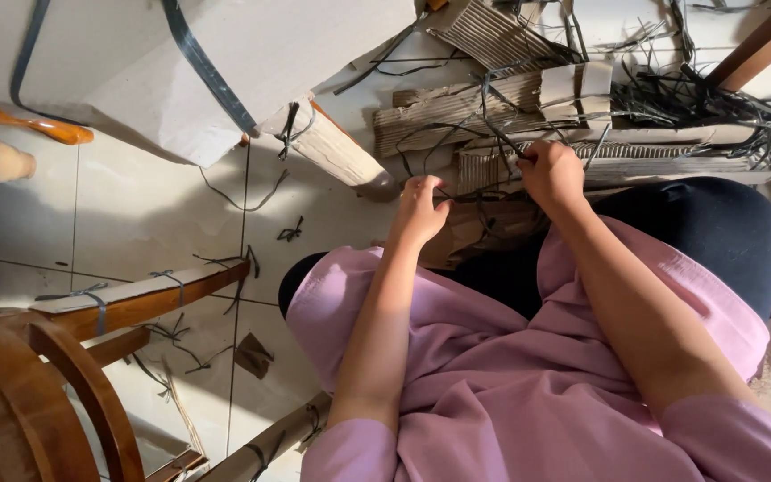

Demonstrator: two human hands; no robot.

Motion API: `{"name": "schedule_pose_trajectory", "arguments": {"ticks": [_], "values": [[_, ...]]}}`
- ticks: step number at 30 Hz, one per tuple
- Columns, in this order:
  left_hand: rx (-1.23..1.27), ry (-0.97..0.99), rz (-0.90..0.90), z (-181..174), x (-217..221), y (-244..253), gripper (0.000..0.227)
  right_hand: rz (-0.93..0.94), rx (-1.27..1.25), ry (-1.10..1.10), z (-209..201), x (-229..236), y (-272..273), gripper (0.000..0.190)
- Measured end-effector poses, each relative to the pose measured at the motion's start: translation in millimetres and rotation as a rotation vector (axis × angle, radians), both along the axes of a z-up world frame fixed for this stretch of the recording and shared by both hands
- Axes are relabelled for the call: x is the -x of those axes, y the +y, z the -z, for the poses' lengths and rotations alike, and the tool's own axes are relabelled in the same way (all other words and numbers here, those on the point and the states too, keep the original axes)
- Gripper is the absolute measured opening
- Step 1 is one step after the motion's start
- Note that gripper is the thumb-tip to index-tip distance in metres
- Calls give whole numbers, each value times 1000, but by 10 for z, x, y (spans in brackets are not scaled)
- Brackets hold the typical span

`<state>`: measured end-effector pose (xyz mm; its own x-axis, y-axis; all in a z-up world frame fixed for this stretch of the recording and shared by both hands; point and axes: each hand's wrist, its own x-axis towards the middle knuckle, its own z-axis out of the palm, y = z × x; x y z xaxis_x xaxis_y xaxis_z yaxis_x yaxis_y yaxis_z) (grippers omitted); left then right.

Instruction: The person wraps the legs of wooden chairs with corrugated cardboard and paper, then secures the protective layers using black plastic ties and a handheld cutting tool to trim the ends.

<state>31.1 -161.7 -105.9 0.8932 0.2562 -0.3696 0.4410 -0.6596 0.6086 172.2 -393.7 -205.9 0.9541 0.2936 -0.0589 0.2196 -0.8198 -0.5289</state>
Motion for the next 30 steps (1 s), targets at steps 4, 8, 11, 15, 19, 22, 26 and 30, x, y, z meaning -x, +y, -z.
{"name": "schedule_pose_trajectory", "arguments": {"ticks": [4,8,11,15,19,22,26,30], "values": [[-17,-129,-13,52,-28,9,38,-94,-295,-67,-587,166,102,19],[96,-377,-27,-49,-48,-64,44,-204,-543,-146,-889,372,237,7],[183,-543,-47,-73,-65,-106,47,-258,-588,-207,-949,509,305,6],[329,-724,-139,-247,-102,-113,42,-331,-584,-312,-1365,702,454,12],[356,-758,-216,-486,-69,-79,26,-315,-598,-273,-1308,739,505,9],[621,-840,-194,-604,-44,-27,15,-312,-644,-212,-1438,830,647,5],[837,-887,-306,-647,-41,108,18,-233,-746,-99,-1390,938,837,11],[898,-989,-468,-915,106,521,18,-129,-857,109,-1363,966,1080,11]]}}
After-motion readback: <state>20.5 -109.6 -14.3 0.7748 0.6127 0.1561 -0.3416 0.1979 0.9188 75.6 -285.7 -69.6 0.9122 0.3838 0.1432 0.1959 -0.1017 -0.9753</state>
